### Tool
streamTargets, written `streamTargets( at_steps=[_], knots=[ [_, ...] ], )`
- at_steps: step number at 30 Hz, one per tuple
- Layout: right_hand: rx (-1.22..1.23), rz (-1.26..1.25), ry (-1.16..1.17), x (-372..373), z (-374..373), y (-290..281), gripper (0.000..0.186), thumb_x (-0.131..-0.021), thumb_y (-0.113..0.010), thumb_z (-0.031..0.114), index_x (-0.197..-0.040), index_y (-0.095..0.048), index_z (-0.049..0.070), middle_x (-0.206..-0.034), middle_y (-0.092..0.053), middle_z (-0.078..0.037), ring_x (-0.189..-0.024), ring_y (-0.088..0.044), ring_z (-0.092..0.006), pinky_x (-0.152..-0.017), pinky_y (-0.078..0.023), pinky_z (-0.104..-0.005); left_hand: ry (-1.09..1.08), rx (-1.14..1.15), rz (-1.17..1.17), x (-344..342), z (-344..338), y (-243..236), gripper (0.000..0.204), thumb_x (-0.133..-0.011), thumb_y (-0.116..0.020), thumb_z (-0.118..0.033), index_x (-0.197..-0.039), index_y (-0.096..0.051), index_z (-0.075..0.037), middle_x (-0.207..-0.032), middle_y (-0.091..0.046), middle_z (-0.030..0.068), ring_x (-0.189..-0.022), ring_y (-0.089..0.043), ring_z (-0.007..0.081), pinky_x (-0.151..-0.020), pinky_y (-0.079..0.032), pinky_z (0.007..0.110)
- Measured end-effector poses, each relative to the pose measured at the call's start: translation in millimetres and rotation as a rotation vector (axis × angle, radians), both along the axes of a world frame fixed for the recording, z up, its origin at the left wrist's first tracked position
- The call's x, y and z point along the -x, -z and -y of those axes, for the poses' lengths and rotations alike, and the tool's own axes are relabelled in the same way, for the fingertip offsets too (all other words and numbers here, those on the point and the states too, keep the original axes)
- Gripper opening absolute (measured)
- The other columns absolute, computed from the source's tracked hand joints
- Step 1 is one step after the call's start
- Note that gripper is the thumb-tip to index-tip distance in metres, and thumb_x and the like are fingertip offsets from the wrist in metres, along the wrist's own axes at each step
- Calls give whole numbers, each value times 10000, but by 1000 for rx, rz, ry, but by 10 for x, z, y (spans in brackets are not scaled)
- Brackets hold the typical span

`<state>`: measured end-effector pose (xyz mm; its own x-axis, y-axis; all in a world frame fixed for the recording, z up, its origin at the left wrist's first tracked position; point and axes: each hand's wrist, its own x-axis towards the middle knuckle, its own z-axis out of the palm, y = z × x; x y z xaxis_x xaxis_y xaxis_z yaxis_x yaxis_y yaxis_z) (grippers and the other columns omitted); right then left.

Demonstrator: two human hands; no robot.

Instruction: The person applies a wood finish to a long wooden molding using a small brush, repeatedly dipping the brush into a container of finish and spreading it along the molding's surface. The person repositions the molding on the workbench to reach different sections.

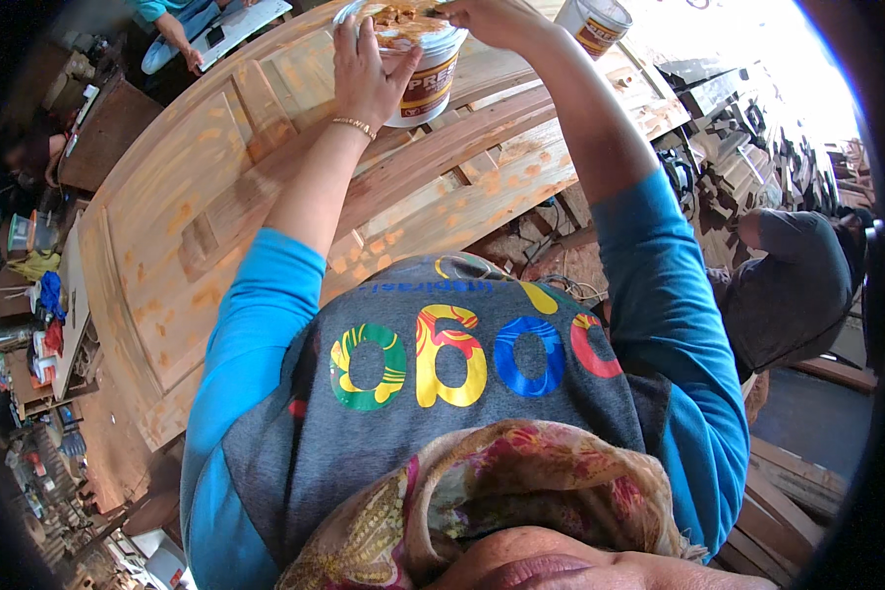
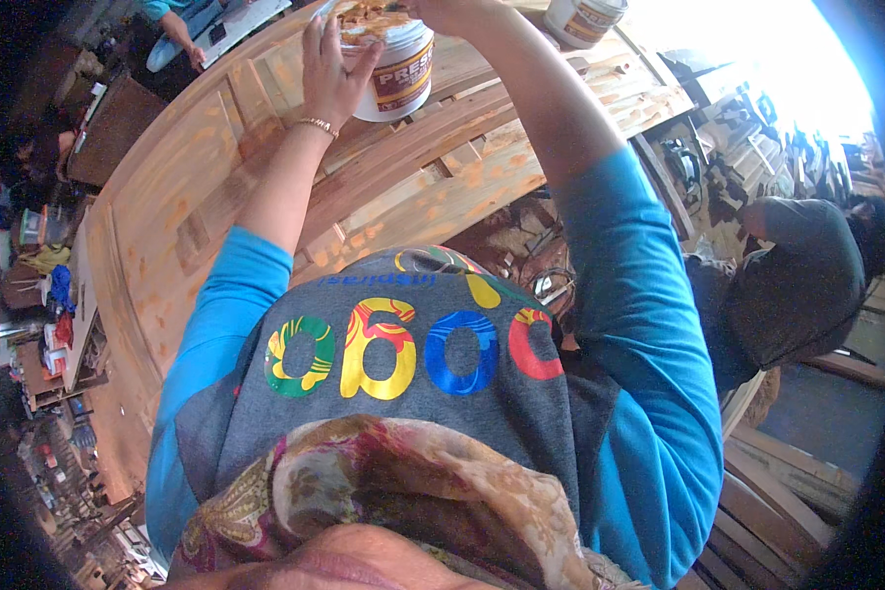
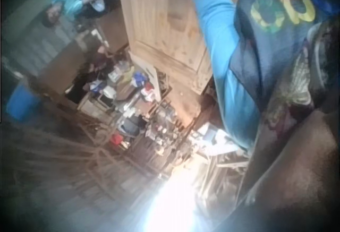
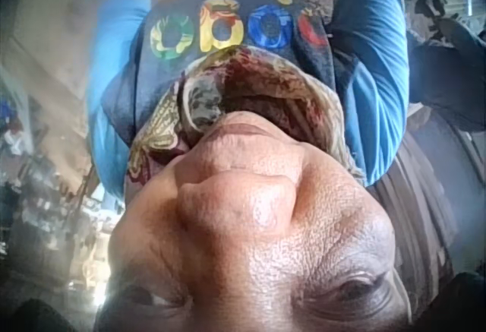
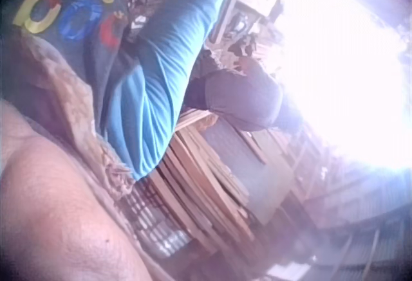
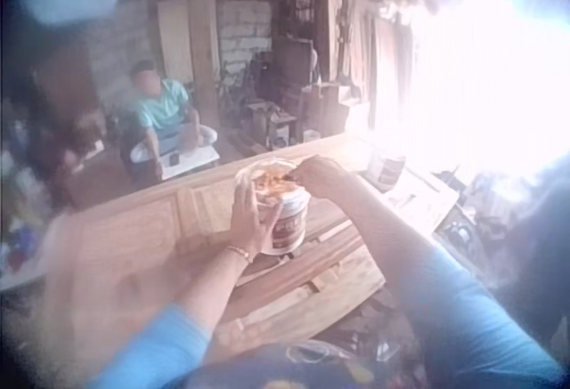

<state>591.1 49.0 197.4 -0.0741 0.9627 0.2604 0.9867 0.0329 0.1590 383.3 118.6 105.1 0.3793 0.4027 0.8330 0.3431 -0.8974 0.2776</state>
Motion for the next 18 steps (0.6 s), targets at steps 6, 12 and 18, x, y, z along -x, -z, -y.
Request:
streamTargets(
  at_steps=[6, 12, 18],
  knots=[
    [96, 127, 79, -316, -514, 44, 282, -847, -585, 285, -797, -751, 62, -863, -716, -165, -819, -689, -344, -726, -528, -467, -34, 66, 10, -319, 3, 213, 855, -815, -668, -561, -1356, -438, 59, -1417, -418, 236, -1360, -352, 375, -1110, -314, 495],
    [338, 72, 94, -326, -133, -243, 243, -815, -614, 277, -843, -750, 77, -840, -716, -148, -769, -683, -296, -686, -526, -424, -20, 93, 63, -506, 206, 202, 904, -733, -768, -508, -1366, -412, 32, -1392, -443, 205, -1322, -392, 363, -1080, -334, 491],
    [433, -124, 76, -310, 300, -651, 219, -814, -621, 223, -937, -734, 81, -824, -708, -124, -718, -662, -266, -635, -509, -406, 224, 341, 187, -455, 363, -15, 1114, -728, -741, -592, -1479, -184, 13, -1507, -234, 283, -1391, -274, 432, -1116, -268, 547]
  ],
)
